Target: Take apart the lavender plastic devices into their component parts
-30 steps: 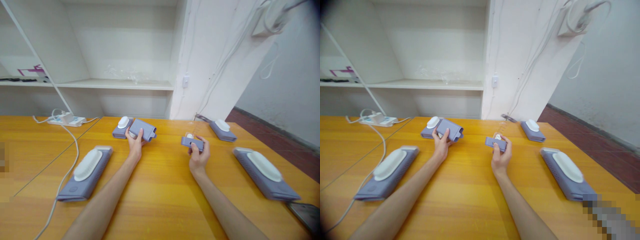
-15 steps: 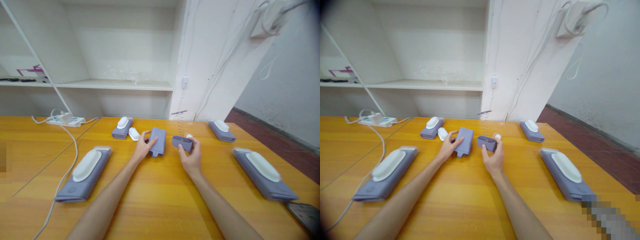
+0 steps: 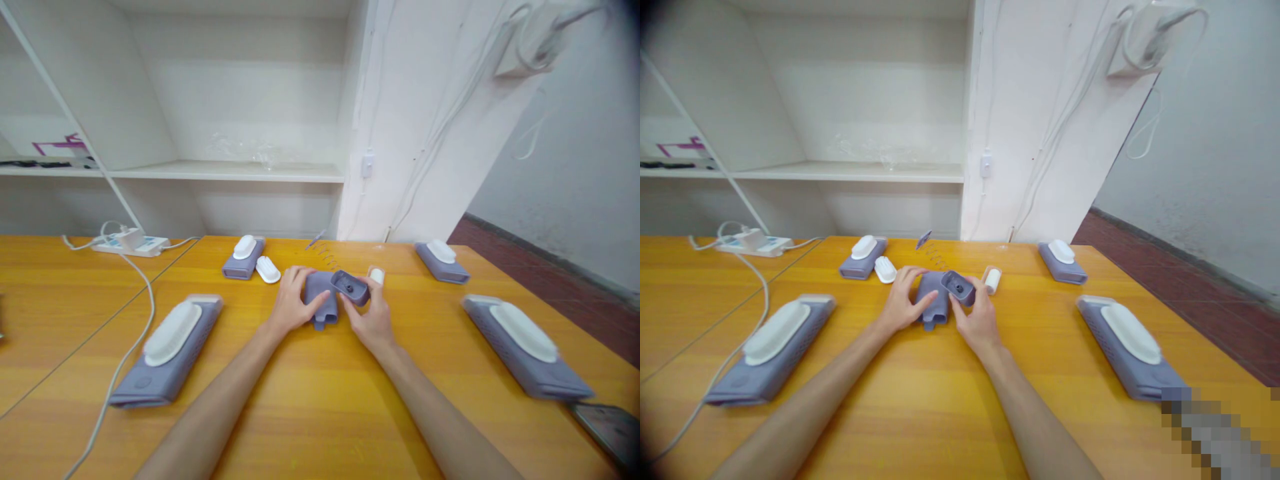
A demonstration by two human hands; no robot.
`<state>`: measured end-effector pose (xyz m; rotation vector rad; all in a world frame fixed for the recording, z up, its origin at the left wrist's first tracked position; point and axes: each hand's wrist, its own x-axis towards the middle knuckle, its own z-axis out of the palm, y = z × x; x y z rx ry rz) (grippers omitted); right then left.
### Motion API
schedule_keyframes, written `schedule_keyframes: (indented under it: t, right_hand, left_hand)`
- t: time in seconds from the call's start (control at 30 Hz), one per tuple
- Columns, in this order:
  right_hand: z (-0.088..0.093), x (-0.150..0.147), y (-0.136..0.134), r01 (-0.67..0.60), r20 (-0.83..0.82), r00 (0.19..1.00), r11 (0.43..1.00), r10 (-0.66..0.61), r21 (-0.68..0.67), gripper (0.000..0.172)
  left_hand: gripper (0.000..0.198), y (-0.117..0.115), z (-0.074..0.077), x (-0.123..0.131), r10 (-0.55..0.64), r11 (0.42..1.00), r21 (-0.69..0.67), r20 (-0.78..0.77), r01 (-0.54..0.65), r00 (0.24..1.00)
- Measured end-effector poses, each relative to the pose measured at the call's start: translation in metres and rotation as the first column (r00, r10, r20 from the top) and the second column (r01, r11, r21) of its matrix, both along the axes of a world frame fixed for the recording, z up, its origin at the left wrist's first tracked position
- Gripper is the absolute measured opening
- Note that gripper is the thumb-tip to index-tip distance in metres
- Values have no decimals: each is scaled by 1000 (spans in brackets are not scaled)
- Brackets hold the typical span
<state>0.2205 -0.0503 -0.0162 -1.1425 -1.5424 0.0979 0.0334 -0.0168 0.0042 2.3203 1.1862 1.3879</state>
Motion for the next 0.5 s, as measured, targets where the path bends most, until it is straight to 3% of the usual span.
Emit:
schedule_keyframes:
  t: [0.1,0.27,0.37,0.5]
  right_hand:
    - [-1,0,2,-79,74,994,996,76,42,51]
    - [-1,3,4,-181,223,962,979,156,94,47]
    - [-1,4,5,-156,263,956,985,131,79,46]
    - [2,2,4,-37,341,940,995,2,98,39]
  left_hand:
    - [55,-6,2,0,4,992,124,-119,11,993]
    - [51,-3,-5,-2,41,919,390,-224,51,974]
    - [38,-2,-7,0,58,839,533,-285,108,957]
    - [24,-1,-6,2,53,773,607,-354,186,934]
